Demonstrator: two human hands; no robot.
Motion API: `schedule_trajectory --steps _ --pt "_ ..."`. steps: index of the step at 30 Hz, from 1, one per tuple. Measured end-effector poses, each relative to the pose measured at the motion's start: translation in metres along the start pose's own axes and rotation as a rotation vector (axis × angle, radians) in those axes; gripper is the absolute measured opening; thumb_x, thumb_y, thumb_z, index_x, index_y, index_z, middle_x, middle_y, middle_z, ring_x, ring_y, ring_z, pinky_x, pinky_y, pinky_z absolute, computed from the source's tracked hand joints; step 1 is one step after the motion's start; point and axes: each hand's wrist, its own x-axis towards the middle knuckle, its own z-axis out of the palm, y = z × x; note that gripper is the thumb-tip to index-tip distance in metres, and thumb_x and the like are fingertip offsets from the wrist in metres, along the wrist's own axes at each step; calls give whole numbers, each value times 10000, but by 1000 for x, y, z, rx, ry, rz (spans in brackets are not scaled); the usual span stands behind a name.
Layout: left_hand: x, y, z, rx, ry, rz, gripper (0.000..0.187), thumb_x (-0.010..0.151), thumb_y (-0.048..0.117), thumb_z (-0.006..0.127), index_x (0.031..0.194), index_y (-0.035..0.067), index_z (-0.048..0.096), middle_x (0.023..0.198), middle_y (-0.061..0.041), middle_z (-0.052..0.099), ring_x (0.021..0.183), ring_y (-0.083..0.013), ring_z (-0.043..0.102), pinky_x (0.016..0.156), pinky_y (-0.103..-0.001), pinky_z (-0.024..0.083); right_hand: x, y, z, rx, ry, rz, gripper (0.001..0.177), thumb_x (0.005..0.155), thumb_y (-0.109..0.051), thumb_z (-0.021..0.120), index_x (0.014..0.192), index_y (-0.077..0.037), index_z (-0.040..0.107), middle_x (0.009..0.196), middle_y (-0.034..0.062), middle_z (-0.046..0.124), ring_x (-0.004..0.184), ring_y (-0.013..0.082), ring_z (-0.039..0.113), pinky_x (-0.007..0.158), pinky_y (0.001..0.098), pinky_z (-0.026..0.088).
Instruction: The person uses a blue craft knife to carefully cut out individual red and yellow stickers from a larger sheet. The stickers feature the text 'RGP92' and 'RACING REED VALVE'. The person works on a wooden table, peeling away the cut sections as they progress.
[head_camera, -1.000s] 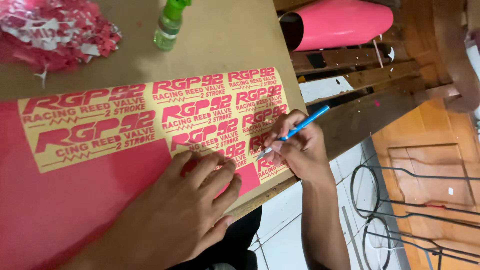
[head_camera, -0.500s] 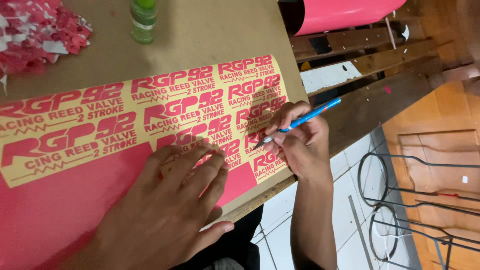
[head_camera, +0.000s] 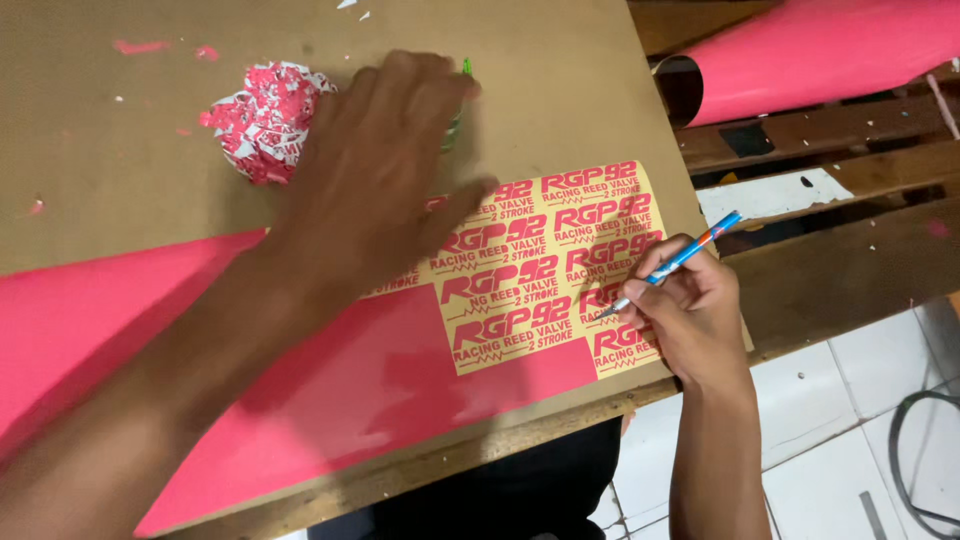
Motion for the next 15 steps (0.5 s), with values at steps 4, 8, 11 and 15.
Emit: schedule_trajectory --steps 4,8,11,15 --pt "10 -14 28 -18 119 -14 369 835 106 689 1139 16 501 1117 -180 464 919 -369 521 747 -459 428 -2 -8 5 -9 28 29 148 782 17 661 810 -60 537 600 68 562 512 126 599 444 206 495" --pt "17 -4 39 -84 127 -59 219 882 22 637 1048 23 494 982 -141 539 803 -306 551 615 -404 433 -7 -8 2 53 -32 -48 160 768 46 671 810 -39 542 617 70 565 516 140 614 481 214 496" --pt "19 -2 40 -97 161 -14 125 947 0 593 1036 -11 505 919 -169 566 757 -316 559 621 -408 421 -9 -7 -1 91 -75 -46 166 774 61 667 813 -44 545 620 67 569 526 129 597 444 211 440" --pt "18 -8 44 46 109 -41 234 962 76 620 1150 -13 514 1004 -177 582 770 -328 600 662 -443 471 -10 -2 -4 166 -134 -55 160 786 81 659 854 -25 561 691 79 600 662 138 630 538 207 492"
